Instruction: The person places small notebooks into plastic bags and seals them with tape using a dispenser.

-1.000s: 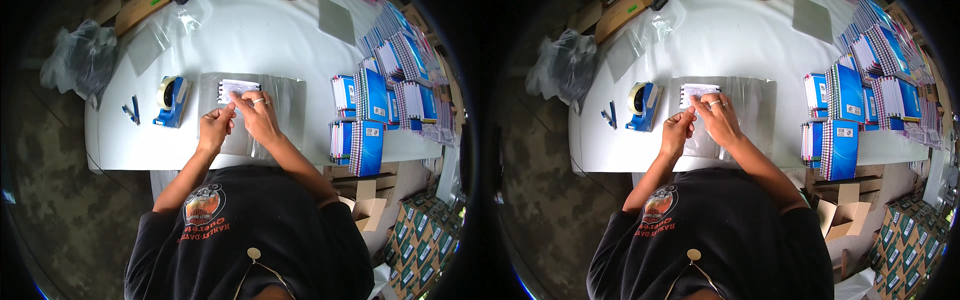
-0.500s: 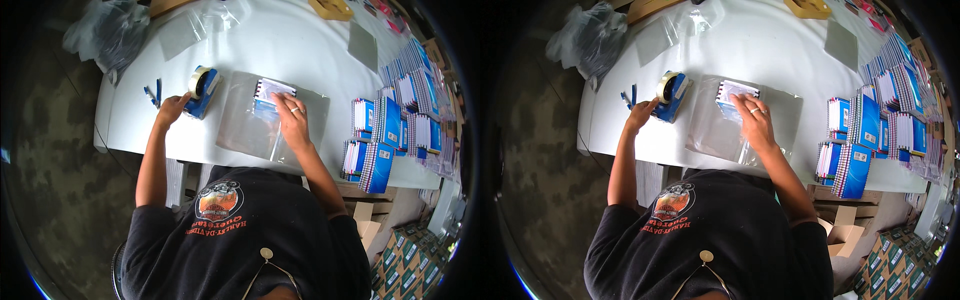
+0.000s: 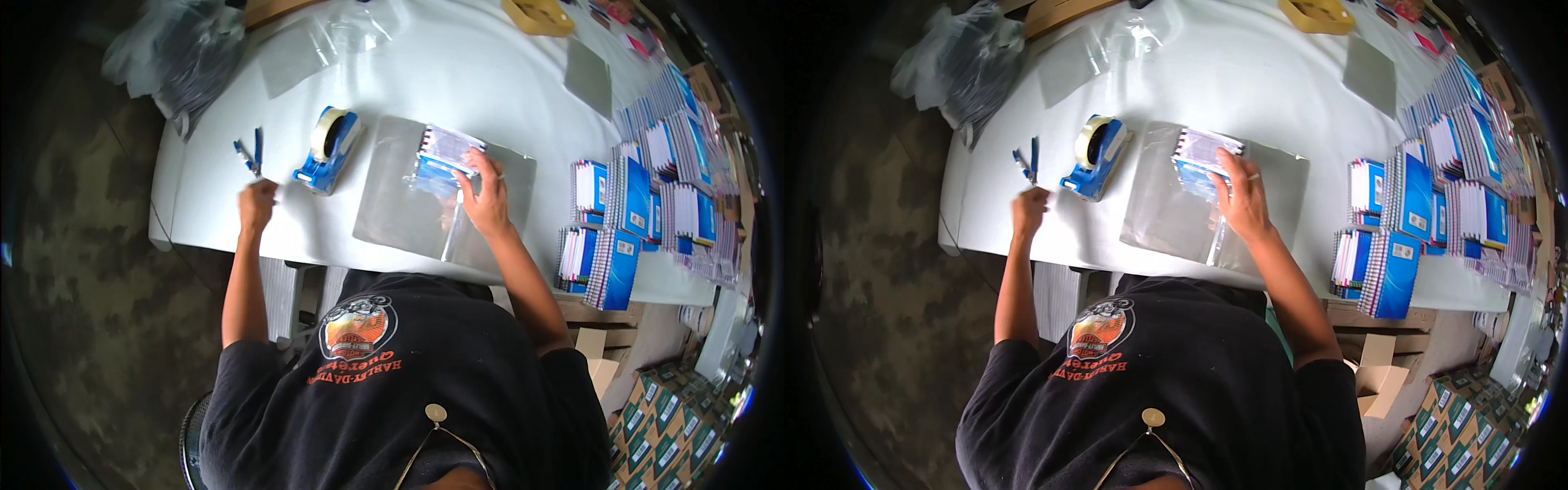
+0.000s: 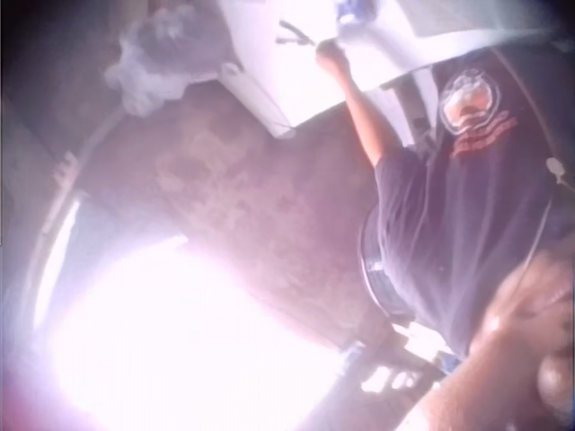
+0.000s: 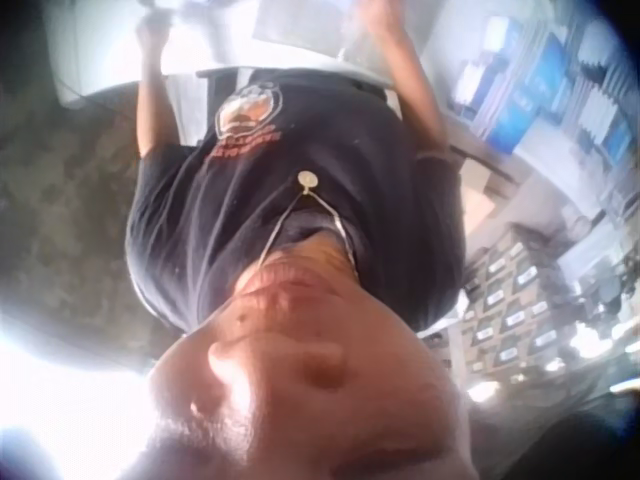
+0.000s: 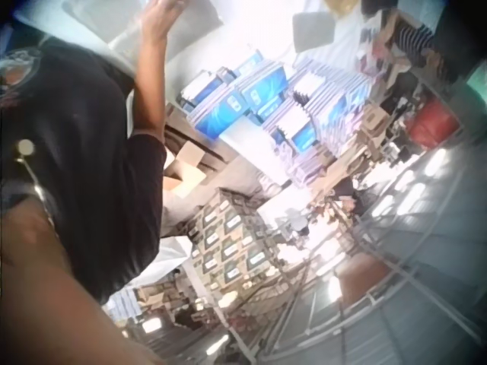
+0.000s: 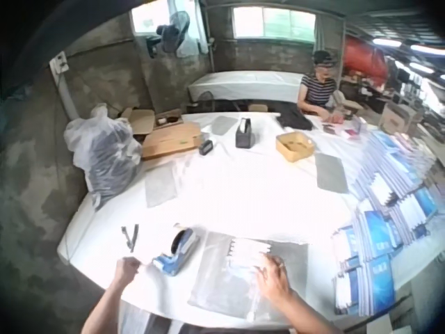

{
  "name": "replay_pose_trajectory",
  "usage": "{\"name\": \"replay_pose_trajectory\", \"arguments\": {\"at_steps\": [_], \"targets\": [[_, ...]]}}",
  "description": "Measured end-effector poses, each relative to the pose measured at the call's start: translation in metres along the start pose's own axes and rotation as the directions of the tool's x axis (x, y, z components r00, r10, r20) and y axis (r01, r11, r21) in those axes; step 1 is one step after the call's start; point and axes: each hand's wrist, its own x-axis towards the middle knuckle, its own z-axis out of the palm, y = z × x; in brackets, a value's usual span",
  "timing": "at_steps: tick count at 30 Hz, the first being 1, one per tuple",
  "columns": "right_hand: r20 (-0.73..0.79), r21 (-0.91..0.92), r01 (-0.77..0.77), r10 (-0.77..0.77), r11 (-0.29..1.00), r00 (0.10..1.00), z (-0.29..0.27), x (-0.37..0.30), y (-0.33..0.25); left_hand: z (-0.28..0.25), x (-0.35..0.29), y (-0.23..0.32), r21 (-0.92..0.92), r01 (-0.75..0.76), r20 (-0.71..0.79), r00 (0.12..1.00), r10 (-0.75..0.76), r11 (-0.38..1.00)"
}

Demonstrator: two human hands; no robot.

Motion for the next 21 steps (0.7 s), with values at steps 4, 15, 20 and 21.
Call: {"name": "replay_pose_trajectory", "arguments": {"at_steps": [4,15,20,21], "targets": [[0.014,0.024,-0.009,0.008,1.0,1.0,-0.006,-0.002,0.002,0.043,-0.023,0.148,-0.565,-0.179,-0.172,0.98,0.097,0.806],[0.176,-0.032,-0.072,0.076,0.997,0.981,-0.016,-0.002,-0.011,0.173,-0.092,0.213,-0.69,0.265,0.366,0.93,0.009,0.674],[0.48,-0.023,-0.093,0.093,0.995,0.873,-0.032,0.017,-0.013,0.188,-0.069,0.181,-0.573,-0.071,0.14,0.973,0.183,0.816],[0.496,-0.053,-0.11,0.122,0.992,0.86,-0.034,0.022,-0.017,0.194,-0.061,0.165,-0.469,-0.183,0.034,0.974,0.225,0.864]]}}
